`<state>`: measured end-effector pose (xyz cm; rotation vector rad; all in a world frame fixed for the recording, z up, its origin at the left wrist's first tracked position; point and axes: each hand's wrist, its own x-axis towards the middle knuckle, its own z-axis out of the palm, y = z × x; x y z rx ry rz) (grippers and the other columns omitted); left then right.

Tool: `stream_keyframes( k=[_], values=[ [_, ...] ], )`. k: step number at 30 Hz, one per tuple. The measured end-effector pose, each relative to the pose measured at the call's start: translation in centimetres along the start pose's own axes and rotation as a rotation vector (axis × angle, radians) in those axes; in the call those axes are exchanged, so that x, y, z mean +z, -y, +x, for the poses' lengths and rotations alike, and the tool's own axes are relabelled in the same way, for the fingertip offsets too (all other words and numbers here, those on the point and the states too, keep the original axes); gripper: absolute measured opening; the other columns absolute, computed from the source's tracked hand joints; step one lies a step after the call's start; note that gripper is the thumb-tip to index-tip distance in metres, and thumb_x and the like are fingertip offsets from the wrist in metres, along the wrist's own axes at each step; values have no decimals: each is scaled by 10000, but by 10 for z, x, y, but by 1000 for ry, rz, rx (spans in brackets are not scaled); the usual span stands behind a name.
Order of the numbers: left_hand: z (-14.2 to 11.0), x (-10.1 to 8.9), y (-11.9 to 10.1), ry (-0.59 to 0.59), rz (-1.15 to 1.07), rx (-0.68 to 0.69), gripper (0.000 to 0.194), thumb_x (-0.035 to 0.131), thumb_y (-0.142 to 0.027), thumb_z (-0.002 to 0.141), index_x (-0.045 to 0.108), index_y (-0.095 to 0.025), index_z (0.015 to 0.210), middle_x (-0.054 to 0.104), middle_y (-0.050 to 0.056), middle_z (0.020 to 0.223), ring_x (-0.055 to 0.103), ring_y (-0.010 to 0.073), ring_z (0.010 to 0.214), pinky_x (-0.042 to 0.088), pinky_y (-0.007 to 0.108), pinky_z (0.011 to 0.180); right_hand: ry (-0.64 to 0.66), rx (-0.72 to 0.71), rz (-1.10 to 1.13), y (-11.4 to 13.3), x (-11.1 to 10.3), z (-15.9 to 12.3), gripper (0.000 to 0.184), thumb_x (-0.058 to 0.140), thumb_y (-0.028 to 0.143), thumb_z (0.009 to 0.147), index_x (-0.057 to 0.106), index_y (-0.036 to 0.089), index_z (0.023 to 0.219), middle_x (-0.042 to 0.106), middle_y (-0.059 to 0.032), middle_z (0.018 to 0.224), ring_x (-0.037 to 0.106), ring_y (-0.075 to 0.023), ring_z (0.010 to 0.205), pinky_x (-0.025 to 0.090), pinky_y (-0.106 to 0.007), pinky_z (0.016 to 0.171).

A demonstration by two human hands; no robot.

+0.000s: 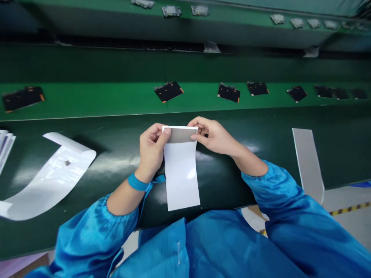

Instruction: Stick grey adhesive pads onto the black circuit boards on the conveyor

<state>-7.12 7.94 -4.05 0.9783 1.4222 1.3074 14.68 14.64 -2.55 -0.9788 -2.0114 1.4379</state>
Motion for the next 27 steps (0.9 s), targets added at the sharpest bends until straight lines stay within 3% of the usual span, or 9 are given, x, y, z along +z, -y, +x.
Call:
stream_keyframes(
  k=[4,6,12,17,24,27],
  values=[
    [3,-1,-2,160,-83,-128,579,945,-510,672,739,-197,1113,760,56,921,654,168,694,510,257,607,-82,26,63,-6,14,0,199,639,353,953,672,235,1109,604,8,794,547,-172,696,420,-307,653],
    [4,-2,-3,162,-77,-166,552,971,-474,640,769,-174,1056,779,67,910,667,172,686,518,259,606,-91,27,97,-7,16,1,206,649,356,949,639,243,1120,583,24,763,544,-167,681,412,-301,648],
    [8,-8,-5,91,20,-114,366,938,-436,693,796,-153,878,761,49,788,634,150,631,489,247,584,-198,36,175,-11,26,2,163,637,386,960,592,230,973,635,18,703,614,-173,644,458,-317,676],
    [11,-14,-9,78,120,-104,298,910,-397,690,780,-158,810,725,29,715,592,141,586,451,237,534,-166,34,168,-14,31,3,187,645,411,948,593,236,990,650,11,732,617,-181,670,481,-327,680],
    [14,-18,-10,78,203,-118,268,883,-372,682,772,-154,792,706,26,701,574,140,580,434,234,525,-227,-56,-55,-10,23,4,11,609,228,923,602,226,915,651,-19,860,535,-154,678,432,-317,649],
    [14,-18,-10,92,229,-137,276,881,-379,674,769,-154,786,690,15,689,557,134,580,416,229,521,-236,-144,-194,-11,22,2,76,602,160,913,588,206,853,617,-18,851,470,-136,644,398,-317,647]
  ],
)
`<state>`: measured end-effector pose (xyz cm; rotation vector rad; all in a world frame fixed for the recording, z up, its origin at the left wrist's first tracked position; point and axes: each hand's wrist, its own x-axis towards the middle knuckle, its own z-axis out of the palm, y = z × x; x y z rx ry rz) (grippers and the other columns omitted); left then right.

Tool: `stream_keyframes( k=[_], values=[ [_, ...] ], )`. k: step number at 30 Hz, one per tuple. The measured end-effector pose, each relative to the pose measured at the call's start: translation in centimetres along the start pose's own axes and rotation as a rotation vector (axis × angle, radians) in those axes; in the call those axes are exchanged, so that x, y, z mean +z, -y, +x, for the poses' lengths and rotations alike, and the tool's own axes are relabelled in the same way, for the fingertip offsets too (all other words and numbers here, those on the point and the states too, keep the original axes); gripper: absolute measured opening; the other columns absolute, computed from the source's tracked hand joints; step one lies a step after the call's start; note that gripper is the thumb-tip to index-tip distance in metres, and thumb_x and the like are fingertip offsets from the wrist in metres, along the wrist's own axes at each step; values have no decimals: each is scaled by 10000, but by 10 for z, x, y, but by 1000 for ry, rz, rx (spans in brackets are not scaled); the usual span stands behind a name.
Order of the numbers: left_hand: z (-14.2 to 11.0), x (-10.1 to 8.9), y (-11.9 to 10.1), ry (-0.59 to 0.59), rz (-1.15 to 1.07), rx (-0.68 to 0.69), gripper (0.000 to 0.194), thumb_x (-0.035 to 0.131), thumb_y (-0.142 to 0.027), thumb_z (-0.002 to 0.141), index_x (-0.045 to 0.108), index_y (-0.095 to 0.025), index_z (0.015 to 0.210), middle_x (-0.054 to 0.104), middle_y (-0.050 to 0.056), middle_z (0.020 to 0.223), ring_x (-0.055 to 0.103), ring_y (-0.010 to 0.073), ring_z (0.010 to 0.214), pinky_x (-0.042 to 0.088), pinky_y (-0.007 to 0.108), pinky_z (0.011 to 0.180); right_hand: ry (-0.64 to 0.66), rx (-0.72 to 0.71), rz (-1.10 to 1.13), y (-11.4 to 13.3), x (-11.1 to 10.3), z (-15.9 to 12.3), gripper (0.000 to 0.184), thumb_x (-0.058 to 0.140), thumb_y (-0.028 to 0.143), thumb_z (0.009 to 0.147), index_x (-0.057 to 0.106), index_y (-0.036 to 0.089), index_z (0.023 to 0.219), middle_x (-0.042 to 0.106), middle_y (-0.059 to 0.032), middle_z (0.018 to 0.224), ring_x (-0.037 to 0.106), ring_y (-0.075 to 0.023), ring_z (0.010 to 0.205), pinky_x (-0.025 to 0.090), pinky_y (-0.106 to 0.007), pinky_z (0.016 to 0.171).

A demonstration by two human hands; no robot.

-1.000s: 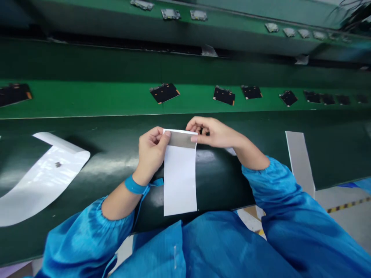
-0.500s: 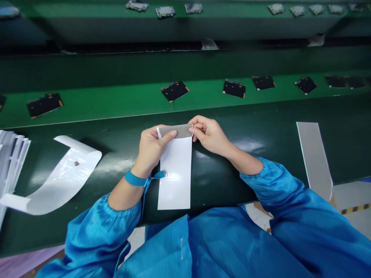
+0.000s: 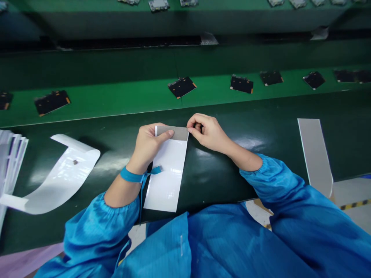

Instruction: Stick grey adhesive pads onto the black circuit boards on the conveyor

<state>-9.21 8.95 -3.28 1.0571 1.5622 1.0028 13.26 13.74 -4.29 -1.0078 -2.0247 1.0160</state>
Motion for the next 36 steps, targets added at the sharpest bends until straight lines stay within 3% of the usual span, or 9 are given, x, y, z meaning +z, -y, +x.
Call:
stream_keyframes(
  k=[4,8,13,19,24,28,31,36],
  values=[
    [0,1,-1,6,1,-9,281,878,-387,672,757,-156,776,677,8,680,545,128,575,403,227,517,-70,-170,-116,2,1,-3,126,552,113,939,543,200,848,603,-50,933,495,-156,735,392,-322,687],
    [0,2,0,14,0,-24,282,872,-389,668,748,-161,778,676,9,679,549,133,566,399,233,507,-144,-91,-12,1,3,-1,88,557,127,942,536,207,911,611,-30,915,467,-129,671,415,-303,670],
    [0,2,-1,15,29,-21,280,869,-393,678,752,-160,781,672,10,677,540,131,563,402,235,507,-71,-83,43,-4,8,1,219,593,107,892,581,200,1090,646,15,894,402,-88,586,388,-273,617],
    [0,1,0,22,-3,-26,265,878,-380,689,756,-164,780,688,13,692,559,132,573,413,235,514,-114,-255,-99,1,11,-4,163,500,121,1001,580,198,1120,654,-35,946,542,-135,725,476,-302,752],
    [0,1,1,29,-10,-63,273,887,-394,686,762,-172,782,699,23,680,577,147,559,416,239,489,-178,-108,-161,-34,-30,50,158,522,230,1059,550,214,1213,645,-64,1005,576,-167,761,512,-322,744],
    [-2,1,-5,43,-20,-94,266,882,-399,680,765,-179,773,704,30,680,591,158,563,426,242,481,54,-10,-203,-71,-62,100,105,640,204,962,562,205,1032,626,-37,900,586,-168,786,515,-306,765],
    [-4,1,-9,71,-16,-119,259,875,-404,684,771,-182,765,710,37,680,594,161,562,425,241,475,95,33,-141,-83,-60,116,137,640,168,900,545,207,990,619,-18,861,589,-158,785,521,-290,770],
    [-5,1,-10,72,-20,-130,287,890,-428,676,786,-183,786,728,51,708,600,168,567,433,244,474,-17,4,-3,-94,-48,124,178,612,148,870,516,229,995,600,1,848,609,-156,793,554,-297,778]
  ],
)
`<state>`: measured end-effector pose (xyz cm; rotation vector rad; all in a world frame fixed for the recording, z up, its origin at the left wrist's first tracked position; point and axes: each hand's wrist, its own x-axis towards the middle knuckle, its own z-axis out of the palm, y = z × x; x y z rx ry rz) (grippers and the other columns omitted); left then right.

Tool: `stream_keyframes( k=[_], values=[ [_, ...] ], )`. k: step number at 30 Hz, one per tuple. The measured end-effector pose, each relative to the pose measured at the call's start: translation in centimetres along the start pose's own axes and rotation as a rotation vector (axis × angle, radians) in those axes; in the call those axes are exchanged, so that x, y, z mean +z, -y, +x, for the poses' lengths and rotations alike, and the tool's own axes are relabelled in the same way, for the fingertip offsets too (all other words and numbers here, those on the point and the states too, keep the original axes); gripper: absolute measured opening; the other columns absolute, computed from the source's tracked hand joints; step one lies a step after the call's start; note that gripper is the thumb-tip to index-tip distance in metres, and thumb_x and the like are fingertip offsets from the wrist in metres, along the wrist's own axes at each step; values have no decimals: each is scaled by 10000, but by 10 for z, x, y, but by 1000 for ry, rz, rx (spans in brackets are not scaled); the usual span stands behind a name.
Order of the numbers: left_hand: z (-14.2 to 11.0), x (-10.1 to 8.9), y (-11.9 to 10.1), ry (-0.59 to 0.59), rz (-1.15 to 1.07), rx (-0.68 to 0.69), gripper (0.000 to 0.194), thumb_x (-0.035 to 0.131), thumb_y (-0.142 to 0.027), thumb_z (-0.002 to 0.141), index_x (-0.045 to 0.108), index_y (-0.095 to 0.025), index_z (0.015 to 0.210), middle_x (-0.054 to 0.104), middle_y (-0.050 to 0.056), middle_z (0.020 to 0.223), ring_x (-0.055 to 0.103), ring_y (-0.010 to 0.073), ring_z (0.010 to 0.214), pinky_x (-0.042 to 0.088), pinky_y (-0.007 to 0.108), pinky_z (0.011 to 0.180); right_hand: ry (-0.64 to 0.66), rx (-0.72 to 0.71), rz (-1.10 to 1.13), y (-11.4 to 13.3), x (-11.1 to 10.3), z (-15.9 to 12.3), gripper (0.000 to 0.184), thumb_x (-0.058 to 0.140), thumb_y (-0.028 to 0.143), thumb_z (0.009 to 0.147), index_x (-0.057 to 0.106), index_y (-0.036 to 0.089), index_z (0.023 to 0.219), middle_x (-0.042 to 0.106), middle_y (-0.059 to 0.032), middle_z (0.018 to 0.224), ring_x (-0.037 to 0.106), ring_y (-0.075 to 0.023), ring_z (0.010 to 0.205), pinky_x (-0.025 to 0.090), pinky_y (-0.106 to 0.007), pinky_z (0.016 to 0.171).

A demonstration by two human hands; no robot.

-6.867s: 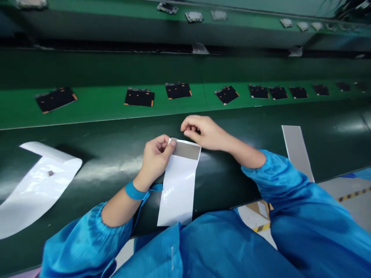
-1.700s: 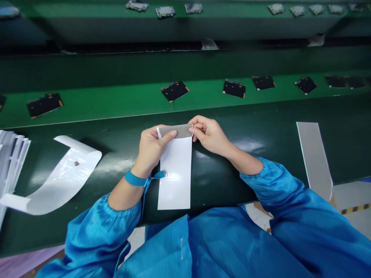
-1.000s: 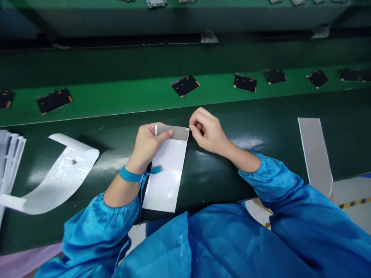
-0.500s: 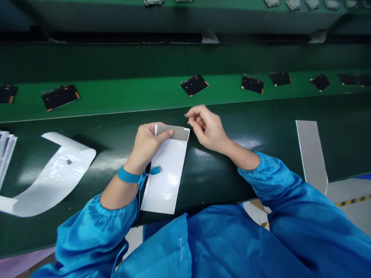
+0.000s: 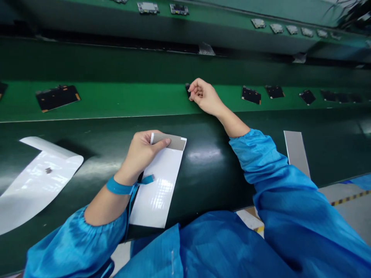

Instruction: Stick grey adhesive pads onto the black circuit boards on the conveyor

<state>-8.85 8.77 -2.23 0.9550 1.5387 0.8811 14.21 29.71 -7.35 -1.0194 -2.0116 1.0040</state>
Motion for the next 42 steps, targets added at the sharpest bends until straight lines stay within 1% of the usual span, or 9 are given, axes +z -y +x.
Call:
stream_keyframes(
  k=[3,8,16,29,32,34,36,39,42],
  values=[
    [0,0,0,14,10,-3,305,890,-444,676,788,-179,787,721,48,697,592,166,558,424,241,466,-31,11,13,-12,-6,4,220,631,139,854,509,236,1010,595,11,833,602,-151,778,555,-282,750],
    [0,0,0,17,23,-8,297,885,-442,695,791,-181,800,721,38,698,590,159,563,422,232,466,28,31,-66,-26,-19,10,260,687,166,837,514,236,1018,614,7,816,613,-165,760,544,-297,718],
    [0,0,0,17,10,0,248,882,-400,697,790,-186,781,721,45,684,590,165,544,422,239,446,19,118,-244,-17,-29,9,222,649,146,822,546,221,1004,661,-15,814,647,-189,795,557,-355,831],
    [1,0,1,24,13,-5,261,892,-403,706,786,-181,794,706,46,685,571,160,542,416,233,435,23,52,-461,-23,-45,-2,232,639,181,884,595,190,1111,655,-48,819,638,-241,870,540,-405,948],
    [0,0,1,17,20,0,276,901,-411,701,792,-182,811,721,54,713,591,167,568,433,232,451,12,76,-565,-28,-45,-5,297,655,176,883,584,175,1172,674,-90,934,653,-285,972,537,-470,1017],
    [1,-1,0,13,28,0,279,902,-418,700,795,-185,810,726,57,720,596,169,572,434,231,453,-23,130,-652,-32,-49,-6,405,712,195,865,561,167,1240,662,-147,1147,649,-329,1081,542,-538,1034],
    [2,-2,-2,15,29,-11,290,911,-427,688,794,-188,802,729,58,718,600,173,570,436,233,453,-91,165,-720,-33,-57,-6,567,799,256,836,521,162,1322,561,-206,1380,616,-384,1207,553,-593,1028],
    [1,-4,-6,25,-4,-35,325,939,-438,642,786,-193,792,719,48,686,596,179,548,434,239,441,-185,126,-726,-14,-66,-4,659,843,368,859,486,171,1377,463,-222,1496,562,-392,1326,556,-570,1062],
    [-7,-7,-8,54,-26,-25,366,949,-476,641,808,-209,847,735,42,695,610,193,548,445,248,440,-104,114,-657,31,-49,3,321,719,313,973,570,188,1229,613,-146,1317,616,-281,1237,544,-428,1091]
  ],
)
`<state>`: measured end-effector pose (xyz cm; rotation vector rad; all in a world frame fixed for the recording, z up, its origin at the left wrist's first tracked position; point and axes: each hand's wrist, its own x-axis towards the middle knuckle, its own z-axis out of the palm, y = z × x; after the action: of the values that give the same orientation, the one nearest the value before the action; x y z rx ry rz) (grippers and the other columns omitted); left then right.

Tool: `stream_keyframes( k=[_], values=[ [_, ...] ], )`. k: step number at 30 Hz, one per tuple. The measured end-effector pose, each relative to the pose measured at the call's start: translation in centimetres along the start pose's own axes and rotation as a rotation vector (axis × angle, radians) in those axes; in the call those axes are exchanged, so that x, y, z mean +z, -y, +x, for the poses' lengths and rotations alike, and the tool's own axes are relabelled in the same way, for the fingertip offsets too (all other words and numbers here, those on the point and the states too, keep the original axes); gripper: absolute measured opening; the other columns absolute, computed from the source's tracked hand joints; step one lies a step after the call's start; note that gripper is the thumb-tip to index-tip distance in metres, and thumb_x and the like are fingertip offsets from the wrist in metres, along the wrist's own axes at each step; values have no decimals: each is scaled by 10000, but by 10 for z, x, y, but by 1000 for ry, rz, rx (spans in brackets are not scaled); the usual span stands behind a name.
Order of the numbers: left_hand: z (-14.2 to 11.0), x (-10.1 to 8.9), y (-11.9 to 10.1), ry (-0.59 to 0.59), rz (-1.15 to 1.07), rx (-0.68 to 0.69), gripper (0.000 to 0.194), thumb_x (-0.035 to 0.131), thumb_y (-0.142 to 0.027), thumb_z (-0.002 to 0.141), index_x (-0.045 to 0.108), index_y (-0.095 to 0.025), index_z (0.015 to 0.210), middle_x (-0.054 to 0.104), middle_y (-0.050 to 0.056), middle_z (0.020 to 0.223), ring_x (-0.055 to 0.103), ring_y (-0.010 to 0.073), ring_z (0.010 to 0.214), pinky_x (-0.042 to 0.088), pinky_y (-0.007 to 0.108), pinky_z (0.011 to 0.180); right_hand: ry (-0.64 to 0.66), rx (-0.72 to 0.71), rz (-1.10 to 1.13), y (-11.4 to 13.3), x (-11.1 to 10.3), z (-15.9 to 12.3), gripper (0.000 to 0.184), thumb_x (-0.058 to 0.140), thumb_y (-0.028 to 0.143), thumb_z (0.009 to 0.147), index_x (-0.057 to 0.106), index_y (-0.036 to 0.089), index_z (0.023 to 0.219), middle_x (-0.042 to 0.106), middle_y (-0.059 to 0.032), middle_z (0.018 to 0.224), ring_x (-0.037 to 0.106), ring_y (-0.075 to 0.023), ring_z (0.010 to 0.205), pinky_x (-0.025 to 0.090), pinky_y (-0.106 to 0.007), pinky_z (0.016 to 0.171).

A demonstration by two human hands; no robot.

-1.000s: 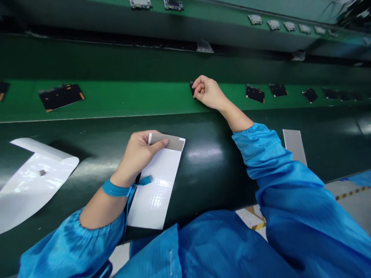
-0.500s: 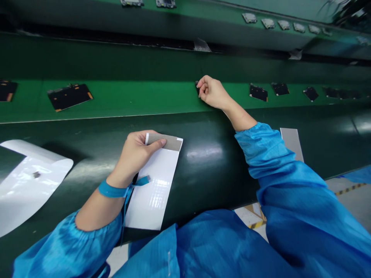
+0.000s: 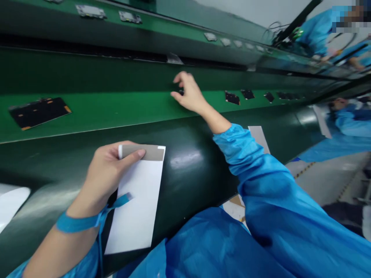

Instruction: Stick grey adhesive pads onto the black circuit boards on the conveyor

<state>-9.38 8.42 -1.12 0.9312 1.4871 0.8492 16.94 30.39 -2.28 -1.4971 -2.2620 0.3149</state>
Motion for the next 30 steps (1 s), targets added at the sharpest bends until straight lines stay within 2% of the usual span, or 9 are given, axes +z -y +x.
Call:
stream_keyframes(
  k=[2,6,8,10,12,16,21,25,30],
  values=[
    [-7,-5,3,33,30,32,377,941,-526,663,828,-235,874,747,39,692,619,203,547,437,251,436,128,9,73,44,2,5,38,616,229,1024,602,198,1040,691,-81,1116,652,-207,1112,550,-324,1027],
    [-20,-19,17,141,146,129,326,911,-578,700,847,-282,820,755,37,665,616,215,535,423,263,437,287,-54,327,123,26,25,288,575,124,1041,486,222,786,676,15,887,596,-94,891,525,-180,872],
    [-27,-25,20,147,171,212,272,896,-534,714,838,-274,769,759,41,678,624,212,558,452,270,476,347,-69,453,151,37,31,330,589,88,1020,463,217,744,636,33,825,553,-81,822,522,-184,846],
    [-32,-29,21,113,150,279,235,864,-478,738,814,-249,732,757,46,690,639,207,597,487,275,537,398,-86,520,170,50,36,288,599,78,987,510,195,740,625,26,793,543,-95,795,524,-222,837],
    [-34,-32,20,106,91,313,225,818,-445,783,801,-223,747,747,46,691,638,194,609,493,272,567,437,-126,543,183,66,45,209,610,81,940,573,169,755,631,7,769,541,-117,772,513,-257,811],
    [-29,-35,24,180,23,377,172,771,-359,824,788,-190,802,752,44,729,662,177,660,496,259,616,494,-210,539,212,98,65,100,635,86,849,640,137,764,640,-14,745,521,-133,732,476,-294,784],
    [-30,-30,34,303,19,436,130,739,-297,857,788,-177,855,766,47,771,693,180,706,501,270,656,629,-364,402,248,115,72,103,612,54,809,660,120,746,632,-8,708,514,-125,708,443,-291,779],
    [-33,-29,35,329,22,480,113,726,-269,867,788,-175,861,774,52,780,707,189,719,495,279,653,675,-469,267,253,122,71,172,546,-12,770,656,116,737,678,-30,746,546,-123,724,421,-271,776],
    [-35,-29,32,308,41,512,86,718,-228,861,781,-173,843,756,32,736,650,154,646,454,271,620,655,-467,191,242,127,70,200,520,-3,782,672,126,766,687,-35,744,543,-133,695,418,-282,754]
  ],
)
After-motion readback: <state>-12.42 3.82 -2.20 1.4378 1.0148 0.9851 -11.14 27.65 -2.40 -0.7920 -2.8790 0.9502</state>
